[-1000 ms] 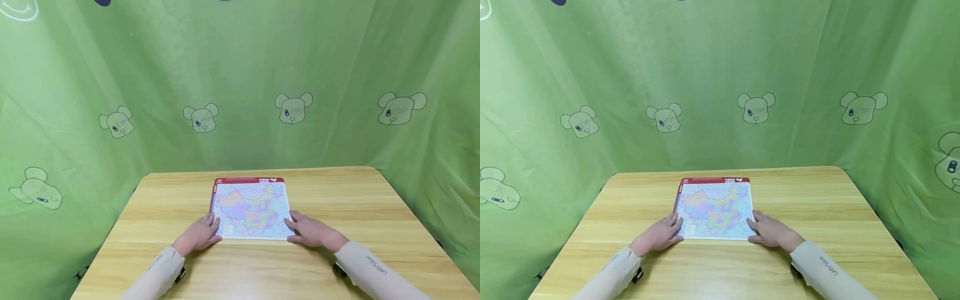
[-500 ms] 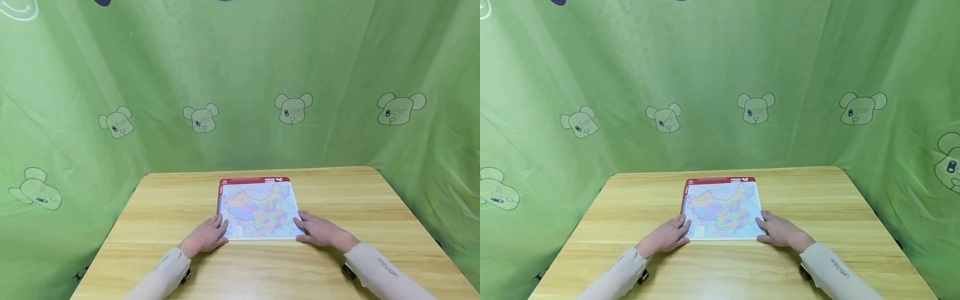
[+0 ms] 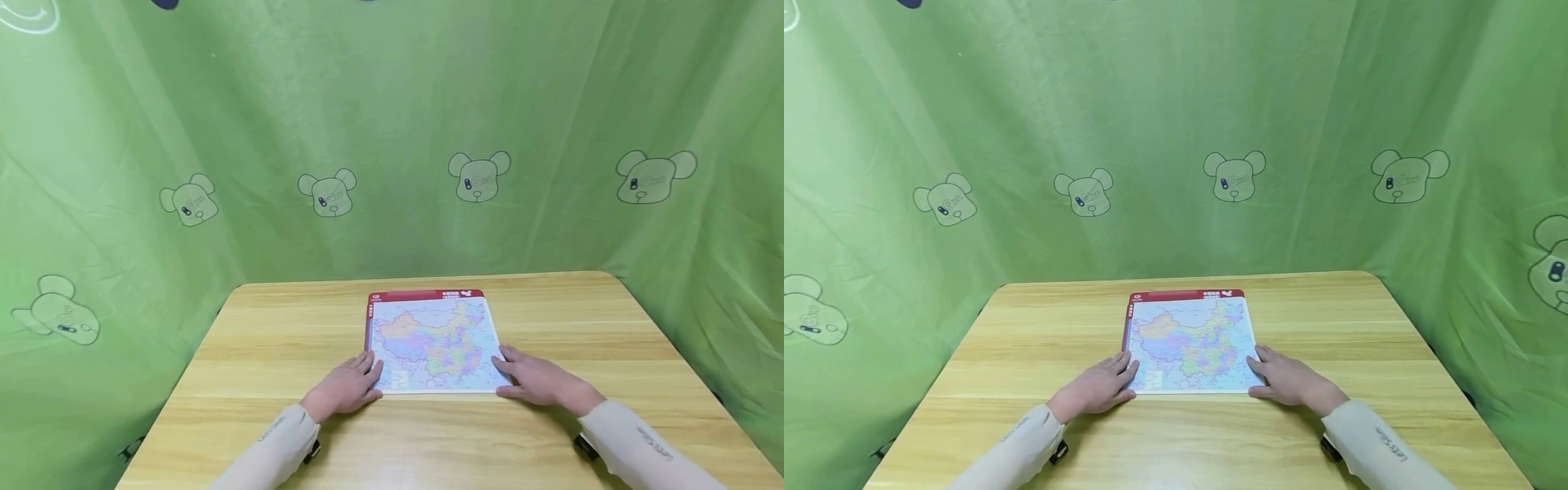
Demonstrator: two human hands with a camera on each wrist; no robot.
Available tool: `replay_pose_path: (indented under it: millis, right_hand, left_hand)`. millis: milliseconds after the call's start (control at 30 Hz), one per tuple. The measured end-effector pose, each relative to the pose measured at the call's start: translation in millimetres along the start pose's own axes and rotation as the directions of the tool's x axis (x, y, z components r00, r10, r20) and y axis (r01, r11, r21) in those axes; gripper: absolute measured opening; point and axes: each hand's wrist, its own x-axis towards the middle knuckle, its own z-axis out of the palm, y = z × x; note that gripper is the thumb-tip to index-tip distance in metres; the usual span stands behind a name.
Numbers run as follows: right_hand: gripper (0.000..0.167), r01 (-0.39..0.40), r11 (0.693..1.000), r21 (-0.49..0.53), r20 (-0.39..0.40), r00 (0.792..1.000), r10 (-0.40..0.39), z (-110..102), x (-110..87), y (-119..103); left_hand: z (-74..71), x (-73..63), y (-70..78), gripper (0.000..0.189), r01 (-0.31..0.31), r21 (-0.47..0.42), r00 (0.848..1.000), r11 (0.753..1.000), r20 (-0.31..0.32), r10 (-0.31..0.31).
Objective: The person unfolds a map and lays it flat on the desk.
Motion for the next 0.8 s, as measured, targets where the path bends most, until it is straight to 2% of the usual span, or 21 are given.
replay_pose_path:
  millis: [467, 800]
  right_hand:
    - [0.067, -0.022, 0.999, -0.031, 0.013, 1.0, 0.022, -0.4, -3.9, -0.8]
    - [0.068, -0.052, 0.997, -0.056, -0.025, 0.998, 0.051, 2.8, -1.8, -1.3]
  left_hand:
    - [1.4, 4.4, 3.7, 0.065, 0.014, 0.006, 1.0, 1.0, 0.028, -0.014]
    - [0.8, 6.6, 8.1, 0.062, -0.013, 0.023, 1.0, 1.0, 0.025, 0.012]
